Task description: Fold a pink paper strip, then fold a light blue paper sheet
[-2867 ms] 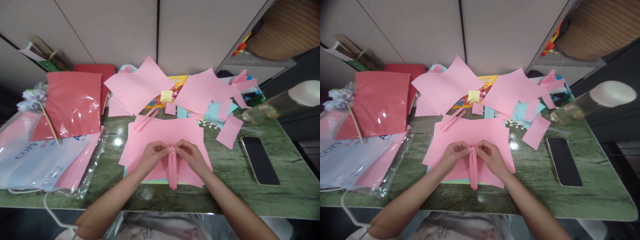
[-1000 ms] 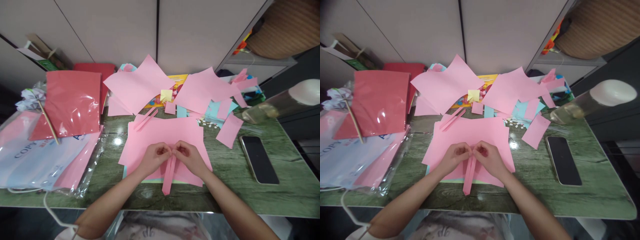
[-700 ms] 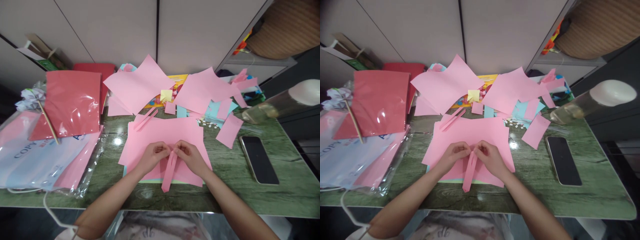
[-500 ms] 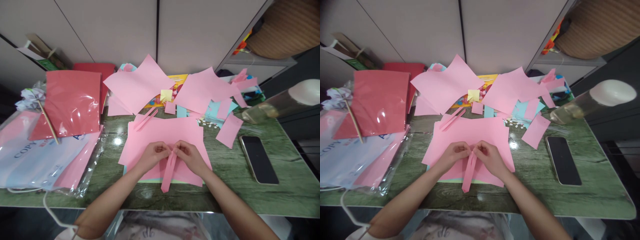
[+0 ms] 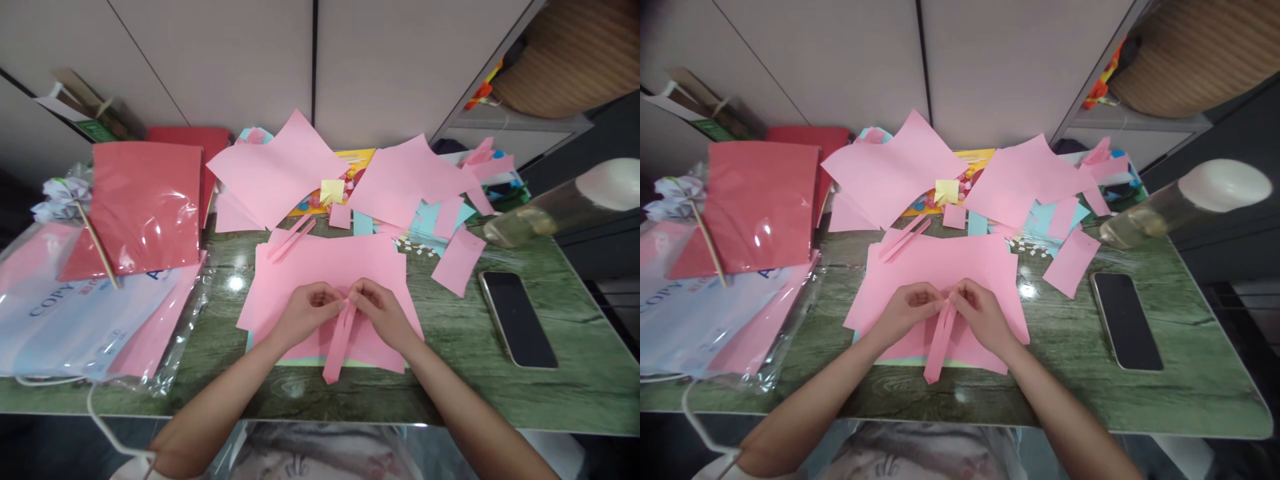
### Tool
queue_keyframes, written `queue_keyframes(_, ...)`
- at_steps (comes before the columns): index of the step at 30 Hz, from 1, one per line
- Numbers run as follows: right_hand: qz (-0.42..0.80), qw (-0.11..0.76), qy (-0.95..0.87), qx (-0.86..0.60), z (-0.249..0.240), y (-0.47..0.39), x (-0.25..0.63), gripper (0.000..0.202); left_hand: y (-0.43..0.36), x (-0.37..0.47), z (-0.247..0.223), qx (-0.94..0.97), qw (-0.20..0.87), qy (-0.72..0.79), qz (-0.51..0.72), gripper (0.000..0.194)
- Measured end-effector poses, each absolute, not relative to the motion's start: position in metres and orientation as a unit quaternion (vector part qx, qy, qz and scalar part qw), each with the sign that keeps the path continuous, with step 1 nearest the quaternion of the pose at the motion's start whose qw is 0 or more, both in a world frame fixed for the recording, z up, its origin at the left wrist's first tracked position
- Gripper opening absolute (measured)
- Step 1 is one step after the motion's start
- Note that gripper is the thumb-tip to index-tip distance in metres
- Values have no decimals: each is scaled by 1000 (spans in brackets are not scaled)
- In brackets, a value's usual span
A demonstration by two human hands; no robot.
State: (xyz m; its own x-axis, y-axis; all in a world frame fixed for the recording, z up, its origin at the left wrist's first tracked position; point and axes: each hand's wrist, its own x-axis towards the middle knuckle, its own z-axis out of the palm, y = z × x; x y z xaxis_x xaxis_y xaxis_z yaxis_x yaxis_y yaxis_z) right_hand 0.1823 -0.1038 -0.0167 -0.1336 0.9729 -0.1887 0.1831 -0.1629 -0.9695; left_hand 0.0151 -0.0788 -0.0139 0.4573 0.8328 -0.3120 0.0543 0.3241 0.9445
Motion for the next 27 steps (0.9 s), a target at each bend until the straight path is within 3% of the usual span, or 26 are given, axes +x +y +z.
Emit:
queue_keyframes(16, 531, 387, -520, -545, -14, -105, 180, 17, -81, 19, -12, 436, 702, 453, 335, 3)
queue_keyframes(27, 524, 392, -524, -546, -18, -106, 179, 19, -83, 20, -12, 454, 701, 446, 322, 13)
